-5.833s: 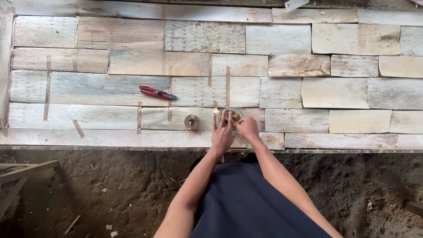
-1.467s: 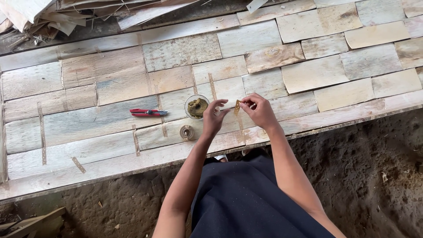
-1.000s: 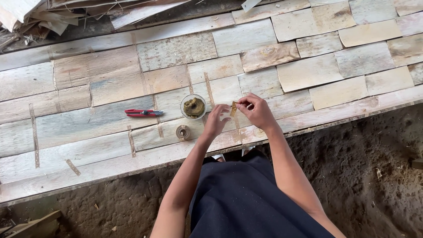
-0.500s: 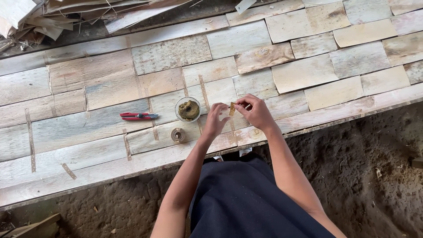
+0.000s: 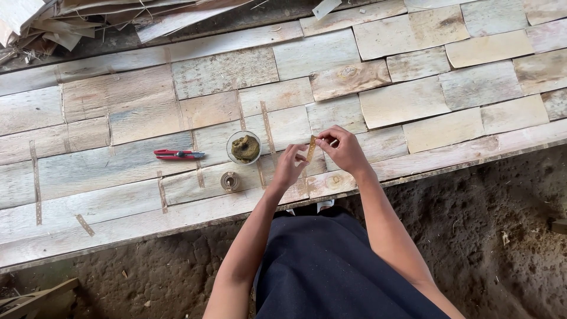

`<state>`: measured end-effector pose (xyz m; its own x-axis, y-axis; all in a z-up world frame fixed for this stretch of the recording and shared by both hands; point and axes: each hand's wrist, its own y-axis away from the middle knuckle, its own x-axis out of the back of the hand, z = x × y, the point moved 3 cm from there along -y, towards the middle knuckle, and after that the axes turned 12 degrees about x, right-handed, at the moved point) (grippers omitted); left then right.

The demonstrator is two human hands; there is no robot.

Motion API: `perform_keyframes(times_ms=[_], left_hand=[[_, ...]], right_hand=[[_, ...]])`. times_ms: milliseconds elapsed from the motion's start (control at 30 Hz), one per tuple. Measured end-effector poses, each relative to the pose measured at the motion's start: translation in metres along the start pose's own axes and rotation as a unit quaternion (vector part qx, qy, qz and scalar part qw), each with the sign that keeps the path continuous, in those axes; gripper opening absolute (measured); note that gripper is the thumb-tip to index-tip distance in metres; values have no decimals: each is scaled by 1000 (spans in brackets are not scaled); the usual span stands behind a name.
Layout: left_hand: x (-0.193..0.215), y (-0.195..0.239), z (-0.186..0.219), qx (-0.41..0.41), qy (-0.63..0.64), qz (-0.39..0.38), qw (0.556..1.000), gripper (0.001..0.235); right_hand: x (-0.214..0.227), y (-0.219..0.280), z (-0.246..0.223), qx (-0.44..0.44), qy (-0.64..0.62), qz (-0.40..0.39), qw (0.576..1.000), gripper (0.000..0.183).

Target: Applying glue to thin wood strips and carefully positioning them onto a larger wooden panel to create a decorative or structural surface.

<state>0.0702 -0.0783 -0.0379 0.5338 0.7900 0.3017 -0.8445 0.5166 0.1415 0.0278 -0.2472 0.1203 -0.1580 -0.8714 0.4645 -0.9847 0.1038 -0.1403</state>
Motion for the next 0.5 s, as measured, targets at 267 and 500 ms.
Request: perform_keyframes(times_ms=[267,500], left_hand=[[-38,11,-15,45,64,0,997,55],[-68,28,-19,126,152,18,980,65]], right_hand=[[18,-11,56,-20,-5,-5,1000,9],[15,-18,119,-94,7,-49,994,14]])
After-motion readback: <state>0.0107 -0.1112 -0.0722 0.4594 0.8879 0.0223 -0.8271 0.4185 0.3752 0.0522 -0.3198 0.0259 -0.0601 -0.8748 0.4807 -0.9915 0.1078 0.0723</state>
